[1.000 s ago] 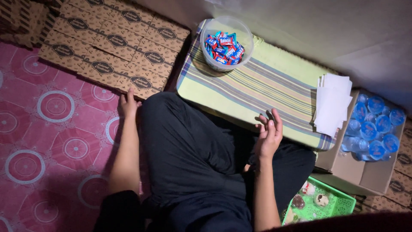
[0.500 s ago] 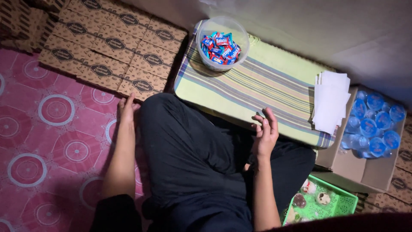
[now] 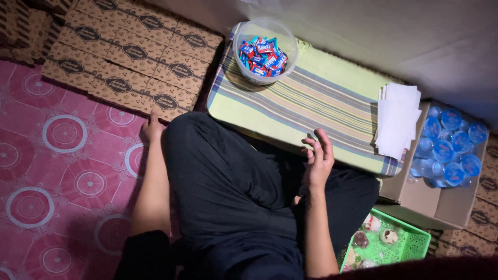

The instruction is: Manually assembling snack boxes by placing a plastic cup and various food items inside before closing the lid.

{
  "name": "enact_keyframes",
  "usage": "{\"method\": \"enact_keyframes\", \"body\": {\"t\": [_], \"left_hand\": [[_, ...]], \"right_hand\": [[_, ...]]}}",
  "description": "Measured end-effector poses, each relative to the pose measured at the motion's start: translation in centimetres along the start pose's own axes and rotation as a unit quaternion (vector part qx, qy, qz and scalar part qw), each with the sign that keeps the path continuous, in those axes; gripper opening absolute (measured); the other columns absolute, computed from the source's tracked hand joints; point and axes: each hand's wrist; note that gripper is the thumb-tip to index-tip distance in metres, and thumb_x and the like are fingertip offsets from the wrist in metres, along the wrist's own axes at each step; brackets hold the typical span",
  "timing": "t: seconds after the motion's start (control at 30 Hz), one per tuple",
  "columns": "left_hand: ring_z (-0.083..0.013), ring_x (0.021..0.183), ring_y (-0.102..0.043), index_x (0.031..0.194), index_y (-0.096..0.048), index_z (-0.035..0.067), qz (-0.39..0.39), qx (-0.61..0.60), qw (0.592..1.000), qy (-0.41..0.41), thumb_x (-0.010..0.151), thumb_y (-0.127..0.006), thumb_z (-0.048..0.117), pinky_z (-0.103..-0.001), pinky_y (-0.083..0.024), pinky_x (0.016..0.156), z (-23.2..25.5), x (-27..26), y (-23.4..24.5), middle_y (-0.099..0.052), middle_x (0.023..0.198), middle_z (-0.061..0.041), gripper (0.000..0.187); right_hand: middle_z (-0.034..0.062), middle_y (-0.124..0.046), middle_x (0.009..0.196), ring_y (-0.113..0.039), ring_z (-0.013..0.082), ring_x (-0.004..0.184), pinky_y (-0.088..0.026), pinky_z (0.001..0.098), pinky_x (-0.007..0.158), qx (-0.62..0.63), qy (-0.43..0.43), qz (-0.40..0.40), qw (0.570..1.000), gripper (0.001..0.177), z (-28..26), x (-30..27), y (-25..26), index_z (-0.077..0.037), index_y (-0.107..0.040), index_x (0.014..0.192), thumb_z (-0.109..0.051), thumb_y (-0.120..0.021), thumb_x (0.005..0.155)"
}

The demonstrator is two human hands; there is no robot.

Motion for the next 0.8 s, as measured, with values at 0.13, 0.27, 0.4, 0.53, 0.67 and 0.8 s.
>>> {"method": "enact_keyframes", "body": {"t": [0.13, 0.27, 0.4, 0.53, 0.67, 0.8], "left_hand": [[-0.0424, 0.080, -0.077, 0.136, -0.062, 0.013, 0.010, 0.017, 1.000, 0.004, 0.085, -0.088, 0.055, -0.048, -0.070, 0.063, 0.8, -0.3, 0.1, -0.070, 0.096, -0.036, 0.071], [-0.0479, 0.102, -0.073, 0.148, -0.045, 0.006, -0.030, -0.033, 0.998, 0.034, 0.090, -0.088, 0.052, -0.056, -0.064, 0.080, 1.1, -0.4, -0.1, -0.065, 0.114, -0.039, 0.086], [-0.0423, 0.104, -0.073, 0.148, -0.045, 0.008, -0.055, 0.005, 0.998, 0.029, 0.094, -0.084, 0.060, -0.046, -0.066, 0.084, 2.4, -0.5, -0.6, -0.066, 0.113, -0.037, 0.085], [-0.0358, 0.097, -0.076, 0.143, -0.053, 0.010, -0.058, 0.045, 0.997, 0.015, 0.093, -0.084, 0.062, -0.041, -0.067, 0.081, 2.8, -1.2, 0.1, -0.069, 0.109, -0.033, 0.079], [-0.0393, 0.100, -0.073, 0.137, -0.057, 0.008, -0.054, 0.020, 0.998, 0.022, 0.090, -0.088, 0.054, -0.039, -0.067, 0.082, 5.1, -3.0, 0.1, -0.067, 0.113, -0.033, 0.073], [-0.0232, 0.101, -0.080, 0.133, -0.054, -0.002, -0.072, -0.235, 0.966, 0.080, 0.091, -0.077, 0.024, -0.035, -0.071, 0.080, 6.6, -2.3, -0.3, -0.073, 0.126, -0.014, 0.054]], "right_hand": [[0.0135, -0.062, 0.137, -0.070, 0.0207, 0.101, -0.060, 0.0243, 0.074, 0.004, 0.003, 0.002, 1.000, 0.038, 0.7, 0.2, 0.4, -0.005, -0.056, 0.142, -0.013, -0.054, 0.105], [0.0134, -0.062, 0.136, -0.070, 0.0206, 0.100, -0.059, 0.0240, 0.074, 0.000, 0.004, 0.004, 1.000, 0.038, 1.1, 0.3, 0.6, -0.004, -0.058, 0.141, -0.011, -0.056, 0.104], [0.0125, -0.064, 0.134, -0.071, 0.0192, 0.098, -0.059, 0.0233, 0.074, -0.008, 0.000, 0.005, 1.000, 0.038, 0.7, 0.1, 0.3, -0.005, -0.059, 0.140, -0.010, -0.058, 0.102], [0.0141, -0.066, 0.130, -0.071, 0.0205, 0.096, -0.060, 0.0251, 0.074, -0.012, 0.006, 0.012, 1.000, 0.037, 0.8, 0.2, 0.3, -0.003, -0.060, 0.138, -0.007, -0.057, 0.102], [0.0137, -0.065, 0.131, -0.071, 0.0209, 0.097, -0.060, 0.0268, 0.075, 0.007, -0.013, 0.010, 1.000, 0.035, 0.8, 0.3, 0.8, -0.004, -0.062, 0.136, -0.008, -0.059, 0.101], [0.0163, -0.065, 0.130, -0.075, 0.0250, 0.091, -0.064, 0.0286, 0.068, 0.075, -0.071, 0.013, 0.995, 0.034, -1.4, 0.7, 2.3, -0.002, -0.063, 0.133, -0.011, -0.061, 0.100]]}}
Point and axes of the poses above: each hand's wrist, its own x-axis towards the middle knuckle, its own y-axis out of the back of the hand, z = x × y
